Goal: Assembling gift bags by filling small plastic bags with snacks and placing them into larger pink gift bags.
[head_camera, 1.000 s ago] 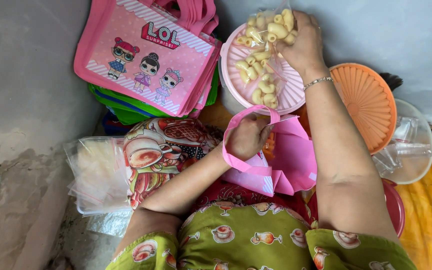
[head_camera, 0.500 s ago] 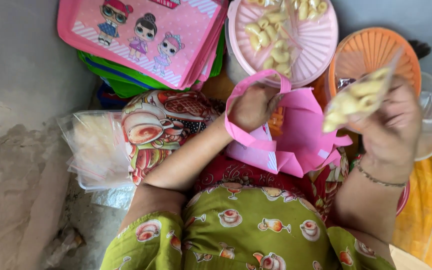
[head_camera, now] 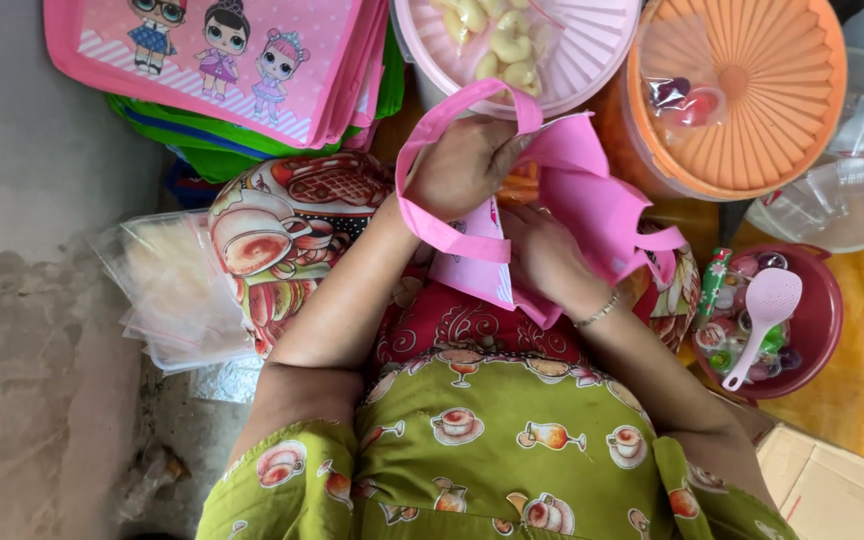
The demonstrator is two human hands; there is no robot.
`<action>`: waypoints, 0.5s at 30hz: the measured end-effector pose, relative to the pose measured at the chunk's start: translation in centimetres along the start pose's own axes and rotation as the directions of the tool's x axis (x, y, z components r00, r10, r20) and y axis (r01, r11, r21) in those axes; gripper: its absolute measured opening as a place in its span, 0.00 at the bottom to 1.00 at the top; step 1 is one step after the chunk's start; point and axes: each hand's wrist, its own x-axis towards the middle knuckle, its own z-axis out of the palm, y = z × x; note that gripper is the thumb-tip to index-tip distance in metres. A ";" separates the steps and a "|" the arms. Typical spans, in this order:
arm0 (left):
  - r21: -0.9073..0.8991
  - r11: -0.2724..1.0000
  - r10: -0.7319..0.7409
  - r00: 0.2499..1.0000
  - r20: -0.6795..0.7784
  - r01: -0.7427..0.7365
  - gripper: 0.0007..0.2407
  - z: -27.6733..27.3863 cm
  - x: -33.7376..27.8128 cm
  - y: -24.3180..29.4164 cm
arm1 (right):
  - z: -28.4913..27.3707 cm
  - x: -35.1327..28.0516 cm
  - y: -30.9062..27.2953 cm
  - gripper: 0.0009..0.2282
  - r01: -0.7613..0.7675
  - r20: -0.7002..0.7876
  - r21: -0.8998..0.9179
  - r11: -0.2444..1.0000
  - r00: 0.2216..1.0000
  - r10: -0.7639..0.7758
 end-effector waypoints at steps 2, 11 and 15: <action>0.055 0.998 0.010 1.000 -0.023 -0.009 0.13 0.2 0.0 -0.5 | 1.9 0.4 1.6 0.14 0.121 -0.045 -0.065 0.991 0.991 -0.124; 0.050 0.999 -0.006 0.999 -0.050 0.008 0.13 -0.1 -1.6 -1.9 | -12.1 -2.9 -0.6 0.06 -0.038 -0.245 0.385 0.922 0.959 0.142; -0.017 0.980 0.198 0.980 -0.019 -0.199 0.14 -0.3 -1.5 -1.1 | -14.3 -0.5 4.9 0.02 -0.005 -0.450 0.083 0.997 0.892 0.042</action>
